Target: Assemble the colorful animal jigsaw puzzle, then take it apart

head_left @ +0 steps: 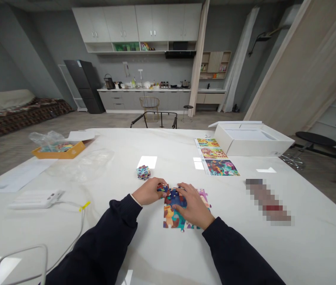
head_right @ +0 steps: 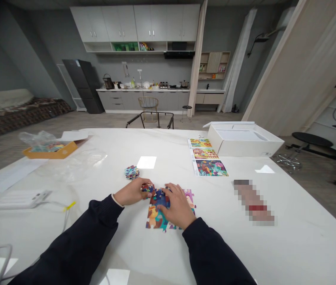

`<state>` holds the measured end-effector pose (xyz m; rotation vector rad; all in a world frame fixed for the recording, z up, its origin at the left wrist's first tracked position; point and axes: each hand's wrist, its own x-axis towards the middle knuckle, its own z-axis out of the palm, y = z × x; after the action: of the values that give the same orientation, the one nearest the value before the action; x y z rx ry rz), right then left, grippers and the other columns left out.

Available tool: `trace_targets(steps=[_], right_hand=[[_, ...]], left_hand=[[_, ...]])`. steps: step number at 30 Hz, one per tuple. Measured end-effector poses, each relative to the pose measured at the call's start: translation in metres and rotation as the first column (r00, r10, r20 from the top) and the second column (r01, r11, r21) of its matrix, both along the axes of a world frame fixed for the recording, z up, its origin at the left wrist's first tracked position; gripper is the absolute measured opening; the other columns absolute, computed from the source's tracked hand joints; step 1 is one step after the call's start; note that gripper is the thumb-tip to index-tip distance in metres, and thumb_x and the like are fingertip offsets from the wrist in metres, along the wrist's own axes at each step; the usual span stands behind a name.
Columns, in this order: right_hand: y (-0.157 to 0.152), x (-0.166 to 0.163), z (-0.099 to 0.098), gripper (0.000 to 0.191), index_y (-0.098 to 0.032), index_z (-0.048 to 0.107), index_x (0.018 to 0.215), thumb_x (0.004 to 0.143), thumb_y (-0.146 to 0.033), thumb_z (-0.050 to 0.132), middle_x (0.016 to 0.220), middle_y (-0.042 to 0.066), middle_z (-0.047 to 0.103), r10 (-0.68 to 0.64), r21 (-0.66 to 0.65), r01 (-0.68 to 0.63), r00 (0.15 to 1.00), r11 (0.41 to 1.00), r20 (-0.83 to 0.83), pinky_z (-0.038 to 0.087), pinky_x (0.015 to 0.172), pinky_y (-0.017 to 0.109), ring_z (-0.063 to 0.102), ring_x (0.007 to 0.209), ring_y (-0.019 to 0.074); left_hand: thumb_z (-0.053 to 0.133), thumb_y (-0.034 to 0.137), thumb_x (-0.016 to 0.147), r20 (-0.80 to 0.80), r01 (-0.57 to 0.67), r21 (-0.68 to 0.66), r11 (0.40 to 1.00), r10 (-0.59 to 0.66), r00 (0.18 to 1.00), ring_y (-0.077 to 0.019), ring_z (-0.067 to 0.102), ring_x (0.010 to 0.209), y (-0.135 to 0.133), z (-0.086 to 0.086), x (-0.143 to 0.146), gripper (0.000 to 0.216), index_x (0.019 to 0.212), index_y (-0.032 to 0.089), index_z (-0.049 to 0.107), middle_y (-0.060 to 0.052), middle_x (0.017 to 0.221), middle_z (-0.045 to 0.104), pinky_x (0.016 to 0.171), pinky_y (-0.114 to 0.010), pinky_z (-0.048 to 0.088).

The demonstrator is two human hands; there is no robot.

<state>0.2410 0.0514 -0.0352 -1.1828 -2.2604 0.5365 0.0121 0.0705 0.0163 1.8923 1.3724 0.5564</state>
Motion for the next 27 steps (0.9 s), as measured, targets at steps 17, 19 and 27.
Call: trace_targets(steps=[17,19,27], right_hand=[[-0.003,0.000,0.011,0.037,-0.027,0.076,0.114,0.079,-0.037,0.081,0.145,0.011,0.058,0.043,0.011,-0.043,0.999,0.999,0.003,0.021,0.123,0.061,0.046,0.142,0.0335],[-0.005,0.000,0.013,0.044,-0.026,0.075,0.114,0.073,-0.039,0.086,0.147,0.012,0.057,0.068,0.008,-0.068,0.998,0.998,0.010,0.016,0.124,0.062,0.043,0.144,0.0347],[-0.005,-0.004,0.008,0.036,-0.022,0.065,0.104,0.073,-0.028,0.083,0.145,0.012,0.056,0.104,-0.054,-0.108,0.992,0.993,-0.071,0.020,0.124,0.059,0.041,0.146,0.0328]], left_hand=[[0.073,0.021,0.074,0.089,-0.009,-0.035,0.999,0.012,0.996,-0.0190,0.066,0.075,-0.019,-0.003,-0.004,0.021,0.094,0.016,0.067,-0.003,0.081,0.072,0.071,-0.029,0.050],[0.072,0.024,0.075,0.113,0.023,-0.128,0.991,-0.009,0.994,-0.0178,0.064,0.070,-0.025,-0.004,-0.007,0.021,0.094,0.016,0.066,-0.001,0.077,0.070,0.066,-0.028,0.050],[0.075,0.017,0.071,-0.047,0.001,0.023,1.000,0.000,0.999,-0.0188,0.063,0.081,-0.039,-0.001,0.000,0.025,0.094,0.018,0.066,-0.001,0.087,0.069,0.074,-0.028,0.047]])
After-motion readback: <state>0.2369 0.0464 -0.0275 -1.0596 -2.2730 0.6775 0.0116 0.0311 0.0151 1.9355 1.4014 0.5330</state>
